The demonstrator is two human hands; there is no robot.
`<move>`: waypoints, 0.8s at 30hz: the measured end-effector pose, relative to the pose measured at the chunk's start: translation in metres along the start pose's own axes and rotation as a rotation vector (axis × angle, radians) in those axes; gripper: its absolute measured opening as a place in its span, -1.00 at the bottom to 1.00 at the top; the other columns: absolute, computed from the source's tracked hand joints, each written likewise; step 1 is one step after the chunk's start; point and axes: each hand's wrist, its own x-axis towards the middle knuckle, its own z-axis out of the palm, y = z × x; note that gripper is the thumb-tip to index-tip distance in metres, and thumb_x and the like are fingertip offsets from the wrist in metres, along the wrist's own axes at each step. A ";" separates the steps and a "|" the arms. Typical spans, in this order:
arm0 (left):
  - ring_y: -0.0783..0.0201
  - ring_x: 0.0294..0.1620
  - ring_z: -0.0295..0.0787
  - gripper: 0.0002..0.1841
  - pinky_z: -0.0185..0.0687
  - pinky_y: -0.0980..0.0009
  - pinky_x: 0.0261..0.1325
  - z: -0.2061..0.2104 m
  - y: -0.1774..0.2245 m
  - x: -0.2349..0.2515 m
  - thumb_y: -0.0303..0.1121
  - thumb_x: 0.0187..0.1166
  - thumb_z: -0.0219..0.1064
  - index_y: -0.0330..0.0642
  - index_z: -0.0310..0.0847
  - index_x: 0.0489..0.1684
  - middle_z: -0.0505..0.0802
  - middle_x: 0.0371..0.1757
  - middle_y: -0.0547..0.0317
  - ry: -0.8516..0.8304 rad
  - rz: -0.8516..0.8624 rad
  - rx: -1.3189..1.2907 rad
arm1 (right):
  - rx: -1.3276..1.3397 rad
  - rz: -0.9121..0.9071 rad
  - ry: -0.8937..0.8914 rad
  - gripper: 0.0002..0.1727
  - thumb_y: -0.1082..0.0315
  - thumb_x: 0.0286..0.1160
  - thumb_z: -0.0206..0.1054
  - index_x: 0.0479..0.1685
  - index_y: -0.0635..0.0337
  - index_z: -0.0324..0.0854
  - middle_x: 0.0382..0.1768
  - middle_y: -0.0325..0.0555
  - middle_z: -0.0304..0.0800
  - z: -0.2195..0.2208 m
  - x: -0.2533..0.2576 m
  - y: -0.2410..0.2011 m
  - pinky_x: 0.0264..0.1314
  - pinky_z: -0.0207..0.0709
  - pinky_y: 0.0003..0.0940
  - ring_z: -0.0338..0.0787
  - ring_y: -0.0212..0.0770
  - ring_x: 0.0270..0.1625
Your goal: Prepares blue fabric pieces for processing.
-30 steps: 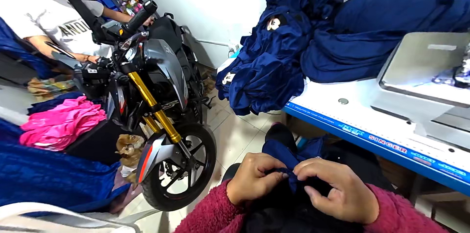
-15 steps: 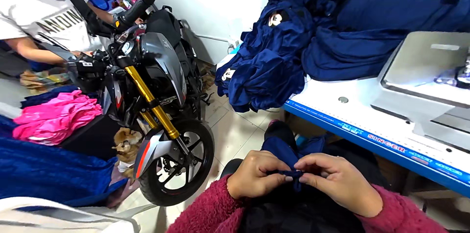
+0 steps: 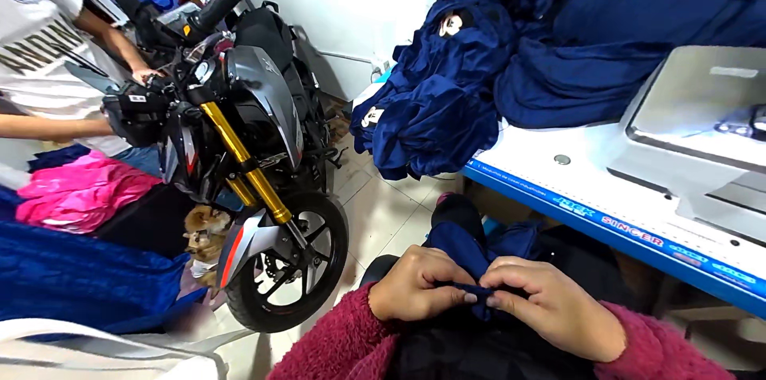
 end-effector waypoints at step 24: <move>0.12 0.86 0.08 -0.13 0.11 0.15 0.82 -0.081 -0.119 0.065 0.16 0.81 -0.16 -0.30 -0.36 0.91 0.03 0.89 -0.24 1.086 -0.305 0.155 | 0.089 -0.038 -0.049 -0.74 0.17 0.62 0.38 -0.13 0.16 0.85 -0.18 -0.21 0.90 0.028 0.017 -0.006 0.10 0.67 -0.63 0.81 -0.53 -0.02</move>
